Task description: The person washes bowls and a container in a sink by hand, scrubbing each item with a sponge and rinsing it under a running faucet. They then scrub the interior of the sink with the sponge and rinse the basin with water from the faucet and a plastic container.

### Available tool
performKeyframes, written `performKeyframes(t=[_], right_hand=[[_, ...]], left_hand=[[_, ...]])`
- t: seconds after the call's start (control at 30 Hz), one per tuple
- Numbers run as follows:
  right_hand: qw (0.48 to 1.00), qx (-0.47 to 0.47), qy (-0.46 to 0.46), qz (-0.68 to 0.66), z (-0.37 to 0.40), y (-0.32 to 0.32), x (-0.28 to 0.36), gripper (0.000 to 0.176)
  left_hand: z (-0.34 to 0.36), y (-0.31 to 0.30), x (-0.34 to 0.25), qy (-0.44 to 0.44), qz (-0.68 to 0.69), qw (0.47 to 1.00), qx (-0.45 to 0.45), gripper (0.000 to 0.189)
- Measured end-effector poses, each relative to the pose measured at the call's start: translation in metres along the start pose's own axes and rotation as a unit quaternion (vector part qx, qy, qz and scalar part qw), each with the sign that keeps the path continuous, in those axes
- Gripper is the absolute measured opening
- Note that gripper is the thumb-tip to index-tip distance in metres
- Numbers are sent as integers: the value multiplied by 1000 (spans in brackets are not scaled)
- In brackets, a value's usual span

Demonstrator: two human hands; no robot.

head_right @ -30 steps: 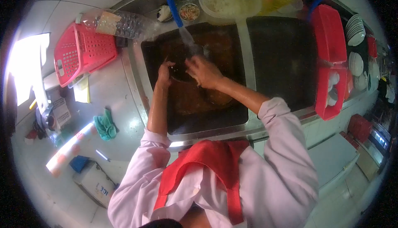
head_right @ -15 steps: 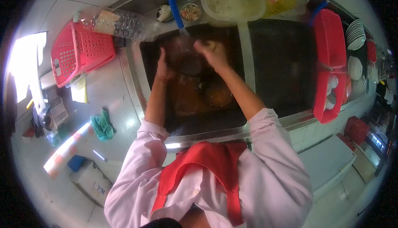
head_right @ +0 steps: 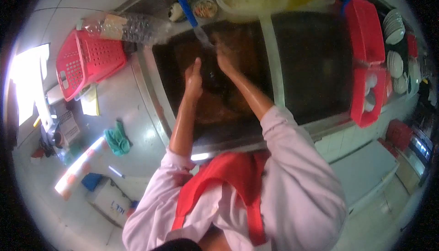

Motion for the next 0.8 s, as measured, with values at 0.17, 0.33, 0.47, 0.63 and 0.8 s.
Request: performKeyframes(t=[0.17, 0.33, 0.47, 0.63, 0.8], right_hand=[[928, -78, -287, 222, 78, 26, 74, 41], [953, -165, -186, 173, 75, -21, 36, 45], [999, -31, -10, -20, 29, -59, 32, 65], [987, 156, 13, 30, 27, -107, 92, 67], [978, -64, -146, 135, 92, -220, 187, 66]], left_hand=[[-57, -16, 35, 83, 176, 980, -40, 46], [-10, -15, 18, 62, 328, 943, -8, 52], [28, -5, 30, -25, 342, 939, 10, 55], [44, 40, 35, -70, 365, 920, 127, 53], [17, -21, 141, 23, 19, 993, -112, 52]])
Point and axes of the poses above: each hand's wrist, its own z-axis away from the middle knuckle, its own y-axis out of the palm, x = y × z, the point moved 8 cm from there along -z, towards the middle knuckle, and after that the axes turned 2 degrees about x, right-handed, at the moved point
